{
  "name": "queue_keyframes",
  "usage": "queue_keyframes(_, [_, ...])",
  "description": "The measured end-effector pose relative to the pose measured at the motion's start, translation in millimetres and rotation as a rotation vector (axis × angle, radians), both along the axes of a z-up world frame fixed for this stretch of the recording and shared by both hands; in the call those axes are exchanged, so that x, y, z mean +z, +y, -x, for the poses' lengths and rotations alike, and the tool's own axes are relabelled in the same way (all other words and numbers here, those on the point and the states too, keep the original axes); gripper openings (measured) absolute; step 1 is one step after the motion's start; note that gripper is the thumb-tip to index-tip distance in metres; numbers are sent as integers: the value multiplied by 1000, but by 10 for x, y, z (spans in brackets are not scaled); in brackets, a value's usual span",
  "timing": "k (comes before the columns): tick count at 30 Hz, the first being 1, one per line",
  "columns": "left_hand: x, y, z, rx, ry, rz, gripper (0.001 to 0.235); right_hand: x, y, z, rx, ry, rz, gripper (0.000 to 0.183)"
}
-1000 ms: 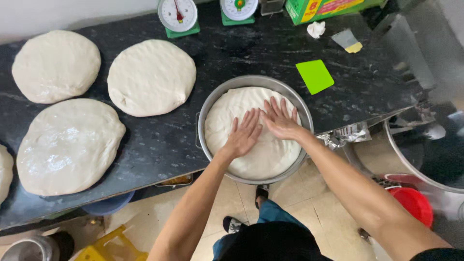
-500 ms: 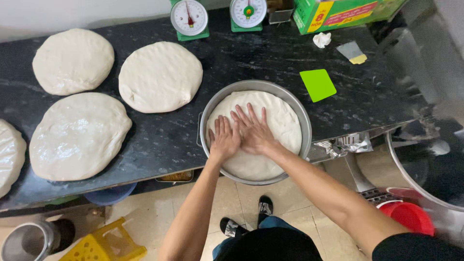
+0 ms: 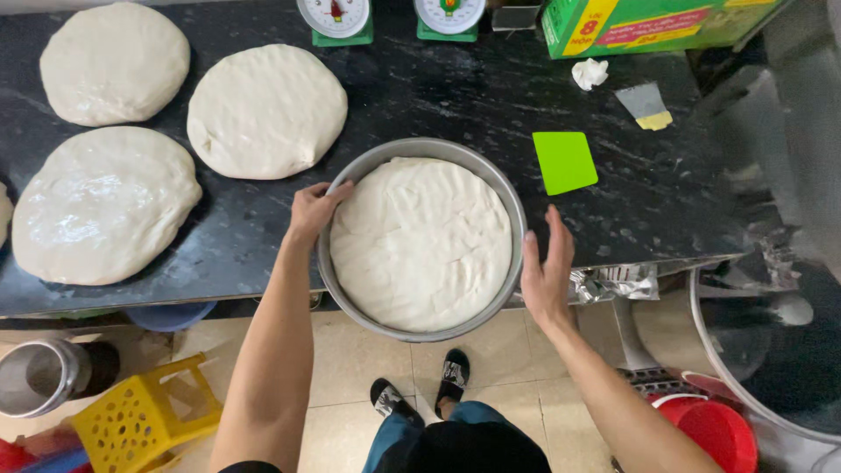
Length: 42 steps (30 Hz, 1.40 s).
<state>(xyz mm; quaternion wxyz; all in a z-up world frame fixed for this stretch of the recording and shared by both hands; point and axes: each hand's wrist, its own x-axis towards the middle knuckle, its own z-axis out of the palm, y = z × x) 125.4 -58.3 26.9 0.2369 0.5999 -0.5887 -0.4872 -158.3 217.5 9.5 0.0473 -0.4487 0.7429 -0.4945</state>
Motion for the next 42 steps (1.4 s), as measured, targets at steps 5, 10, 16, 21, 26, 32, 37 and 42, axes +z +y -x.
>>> queue_keyframes(5, [-218, 458, -4, 196, 32, 44, 50, -92, 724, -206, -92, -804, -147, 97])
queue_keyframes(10, [-516, 1805, 273, 501, 167, 163, 59, -290, 1011, -884, -10, -1556, -203, 86])
queue_keyframes(16, [-448, 2848, 98, 222, 456, -369, 71, -650, 1242, -931, -208, -1583, 99, 25])
queue_keyframes(21, [-248, 2508, -63, -87, 515, -652, 61, -749, 2154, -826, -379, -1503, 93, 9])
queue_keyframes(26, [-459, 3011, 243, -381, 387, -663, 44, -728, 3454, -1054, -559, -1472, 168, 9])
queue_keyframes(32, [-963, 4287, 1141, -846, 320, -789, 35, -782, 5123, -1466, -865, -1366, 450, 10])
queue_keyframes(37, [-1244, 5636, 1928, -1166, 172, -865, 26, -949, 6447, -1909, -1124, -1290, 731, 7])
queue_keyframes(42, [-1444, 7289, 2513, -1327, 42, -937, 18, -1257, 7648, -2224, -1361, -1260, 928, 9])
